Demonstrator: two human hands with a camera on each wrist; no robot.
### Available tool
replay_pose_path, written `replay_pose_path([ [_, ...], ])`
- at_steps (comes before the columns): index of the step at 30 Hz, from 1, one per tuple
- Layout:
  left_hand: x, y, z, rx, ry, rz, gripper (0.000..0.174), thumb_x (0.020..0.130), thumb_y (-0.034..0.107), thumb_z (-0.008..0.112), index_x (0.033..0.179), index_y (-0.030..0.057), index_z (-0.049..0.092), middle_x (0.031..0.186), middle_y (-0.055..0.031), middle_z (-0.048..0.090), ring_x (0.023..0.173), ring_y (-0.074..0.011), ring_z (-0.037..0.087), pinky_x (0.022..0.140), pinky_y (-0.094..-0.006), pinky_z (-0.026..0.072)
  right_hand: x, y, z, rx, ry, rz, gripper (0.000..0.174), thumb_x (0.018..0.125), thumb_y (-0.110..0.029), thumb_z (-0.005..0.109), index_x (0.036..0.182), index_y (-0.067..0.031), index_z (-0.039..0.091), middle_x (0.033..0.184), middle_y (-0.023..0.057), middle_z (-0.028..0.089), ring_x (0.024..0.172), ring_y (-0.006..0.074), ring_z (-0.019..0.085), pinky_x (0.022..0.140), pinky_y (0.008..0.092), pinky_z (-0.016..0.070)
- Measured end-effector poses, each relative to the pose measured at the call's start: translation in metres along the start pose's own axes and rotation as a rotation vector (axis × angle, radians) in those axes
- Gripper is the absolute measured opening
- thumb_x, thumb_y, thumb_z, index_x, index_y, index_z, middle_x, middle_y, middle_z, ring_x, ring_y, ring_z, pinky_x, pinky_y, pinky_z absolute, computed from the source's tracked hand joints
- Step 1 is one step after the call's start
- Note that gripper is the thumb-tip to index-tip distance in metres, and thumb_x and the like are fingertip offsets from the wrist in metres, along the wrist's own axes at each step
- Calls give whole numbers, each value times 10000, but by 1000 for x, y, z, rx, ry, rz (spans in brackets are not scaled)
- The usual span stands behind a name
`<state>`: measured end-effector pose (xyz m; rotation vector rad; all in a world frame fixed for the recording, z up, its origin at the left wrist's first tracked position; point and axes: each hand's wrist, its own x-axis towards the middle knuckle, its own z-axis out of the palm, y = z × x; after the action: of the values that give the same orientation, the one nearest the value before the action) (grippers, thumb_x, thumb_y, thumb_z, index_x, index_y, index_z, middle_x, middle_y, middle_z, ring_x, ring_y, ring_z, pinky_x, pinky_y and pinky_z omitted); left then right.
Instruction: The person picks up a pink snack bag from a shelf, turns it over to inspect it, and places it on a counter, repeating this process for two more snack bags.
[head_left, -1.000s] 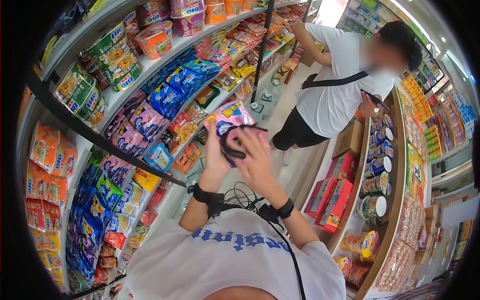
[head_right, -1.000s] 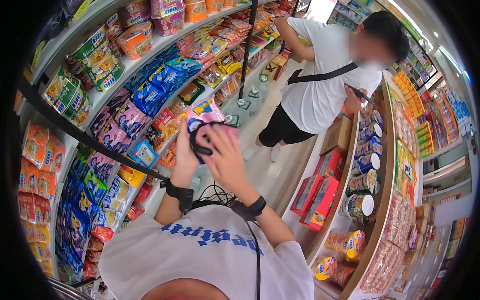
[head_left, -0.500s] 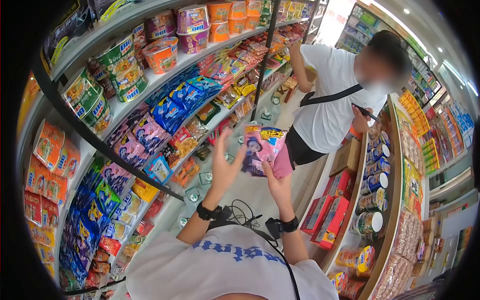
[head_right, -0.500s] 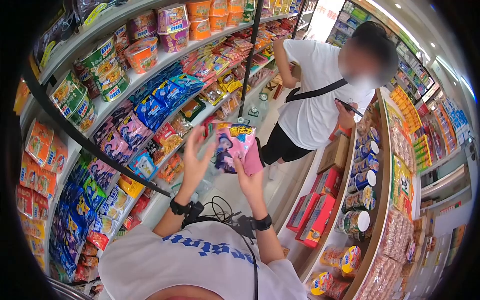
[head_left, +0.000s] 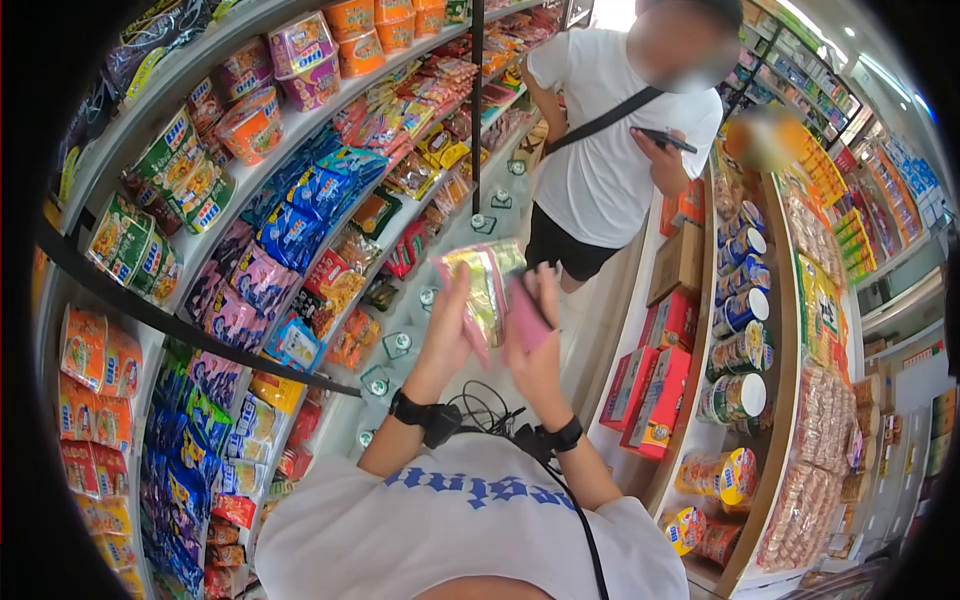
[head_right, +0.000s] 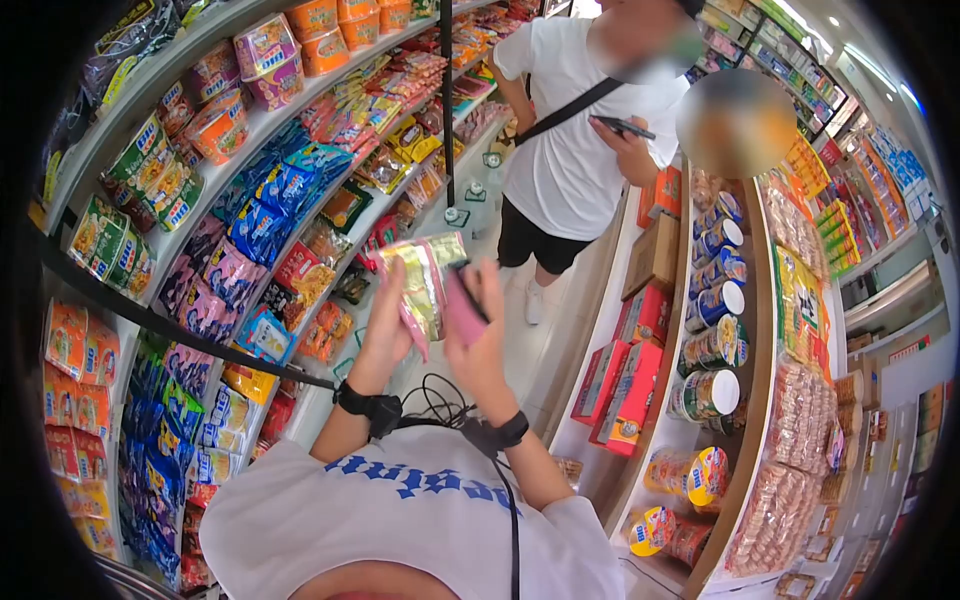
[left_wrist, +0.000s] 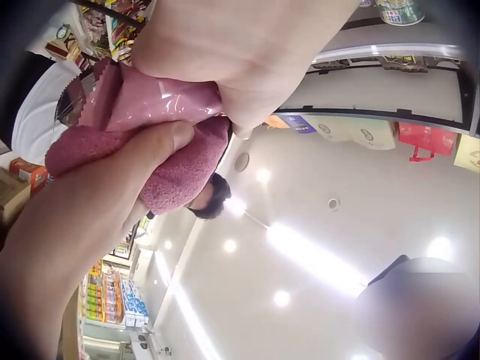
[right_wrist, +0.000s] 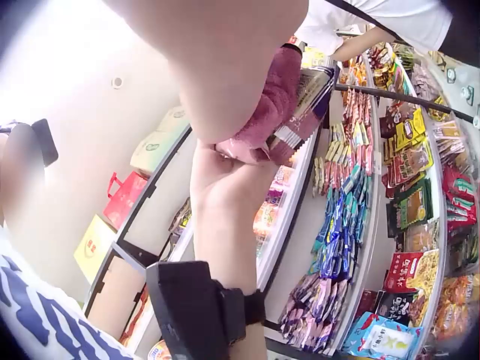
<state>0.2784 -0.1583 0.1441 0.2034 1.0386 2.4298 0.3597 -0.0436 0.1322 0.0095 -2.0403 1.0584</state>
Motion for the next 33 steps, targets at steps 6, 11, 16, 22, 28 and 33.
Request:
replay_pose_path([
  [6, 5, 3, 17, -178, 77, -35, 560, 1013, 480, 521, 1339, 25, 520, 1264, -143, 635, 1075, -239, 670, 933, -381, 553, -2, 57, -49, 680, -21, 737, 315, 1027, -257, 583, 1212, -2, 605, 1150, 12, 635, 1047, 65, 579, 902, 256, 472],
  [11, 13, -3, 12, -36, 48, -25, 489, 1021, 406, 544, 1325, 24, 523, 1230, -106, 647, 1069, -179, 659, 924, -319, 530, -1, 41, -45, 887, -261, 691, 277, 989, -159, 641, 1196, 24, 623, 1084, 19, 659, 972, 49, 577, 814, 234, 473],
  [16, 9, 6, 6, 148, 155, 69, 420, 951, 157, 684, 1299, -1, 511, 1169, -111, 658, 1026, -163, 670, 861, -309, 555, 6, 50, -36, 689, -346, 596, 187, 984, -153, 644, 1041, 23, 667, 876, -23, 652, 763, 33, 565, 646, 218, 445],
  [22, 6, 31, -6, 202, 38, 97, 436, 926, 62, 696, 1313, -3, 505, 1203, -109, 658, 1050, -161, 663, 875, -311, 550, 17, 71, -52, 675, -74, 722, 265, 1021, -278, 594, 896, -58, 675, 686, -62, 573, 534, 26, 466, 477, 205, 327],
  [28, -14, 21, -27, 449, -140, -28, 417, 903, 91, 735, 1269, -3, 557, 1166, -65, 665, 997, -114, 648, 861, -289, 534, 28, 26, -24, 721, -57, 621, 234, 988, -205, 649, 1123, -14, 649, 1018, 2, 656, 916, 50, 586, 761, 219, 483],
  [33, -12, 20, -41, 444, -62, -83, 343, 948, 178, 702, 1200, -17, 573, 1097, -67, 665, 928, -114, 645, 787, -260, 535, 18, 10, 0, 557, 31, 486, 196, 965, -99, 658, 1123, 13, 635, 982, -13, 644, 908, 42, 583, 765, 215, 479],
])
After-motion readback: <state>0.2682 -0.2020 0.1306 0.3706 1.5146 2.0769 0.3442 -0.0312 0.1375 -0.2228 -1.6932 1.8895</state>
